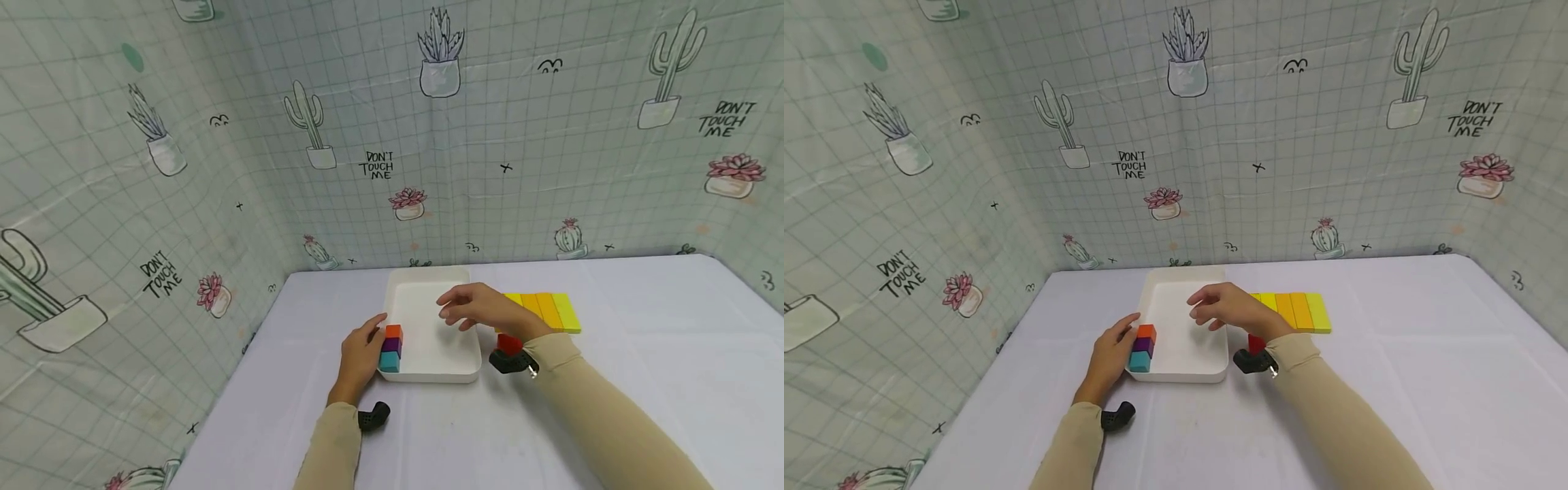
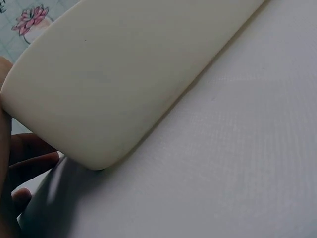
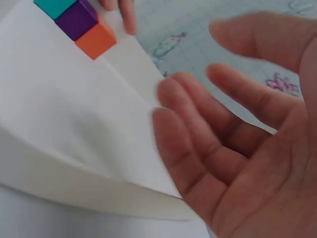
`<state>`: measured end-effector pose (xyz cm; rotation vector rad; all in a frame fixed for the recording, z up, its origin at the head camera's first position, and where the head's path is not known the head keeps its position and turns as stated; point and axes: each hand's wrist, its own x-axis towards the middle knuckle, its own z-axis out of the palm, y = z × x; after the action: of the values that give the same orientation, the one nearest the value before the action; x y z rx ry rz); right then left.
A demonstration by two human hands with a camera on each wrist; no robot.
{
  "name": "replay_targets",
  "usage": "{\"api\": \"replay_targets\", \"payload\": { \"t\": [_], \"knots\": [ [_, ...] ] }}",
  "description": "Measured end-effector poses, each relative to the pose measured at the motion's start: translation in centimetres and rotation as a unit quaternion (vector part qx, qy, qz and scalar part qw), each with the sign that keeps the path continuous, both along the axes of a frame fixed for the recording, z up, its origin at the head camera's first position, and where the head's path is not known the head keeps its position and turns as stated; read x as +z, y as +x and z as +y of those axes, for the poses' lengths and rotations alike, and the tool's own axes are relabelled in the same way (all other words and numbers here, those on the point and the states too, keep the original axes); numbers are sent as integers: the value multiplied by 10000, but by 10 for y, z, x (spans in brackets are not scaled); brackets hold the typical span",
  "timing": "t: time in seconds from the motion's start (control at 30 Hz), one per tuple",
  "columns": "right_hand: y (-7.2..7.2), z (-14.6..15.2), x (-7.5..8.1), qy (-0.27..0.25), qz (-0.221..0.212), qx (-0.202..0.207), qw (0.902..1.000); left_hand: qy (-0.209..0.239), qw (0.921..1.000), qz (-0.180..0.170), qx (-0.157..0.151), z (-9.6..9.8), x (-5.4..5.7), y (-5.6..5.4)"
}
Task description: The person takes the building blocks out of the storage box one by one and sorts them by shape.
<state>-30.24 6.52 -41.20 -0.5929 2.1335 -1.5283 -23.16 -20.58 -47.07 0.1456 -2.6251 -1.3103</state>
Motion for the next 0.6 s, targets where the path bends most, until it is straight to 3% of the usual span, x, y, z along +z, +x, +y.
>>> {"api": "replay_targets", "payload": {
  "t": [0.17,0.6],
  "knots": [
    [-5,-18,0,36,-29,-22,10000,13,10000,-81,-39,-2,2,-1],
    [-10,-57,-3,160,-355,397,9985,-98,9995,-258,-134,-7,2,-3]
  ]
}}
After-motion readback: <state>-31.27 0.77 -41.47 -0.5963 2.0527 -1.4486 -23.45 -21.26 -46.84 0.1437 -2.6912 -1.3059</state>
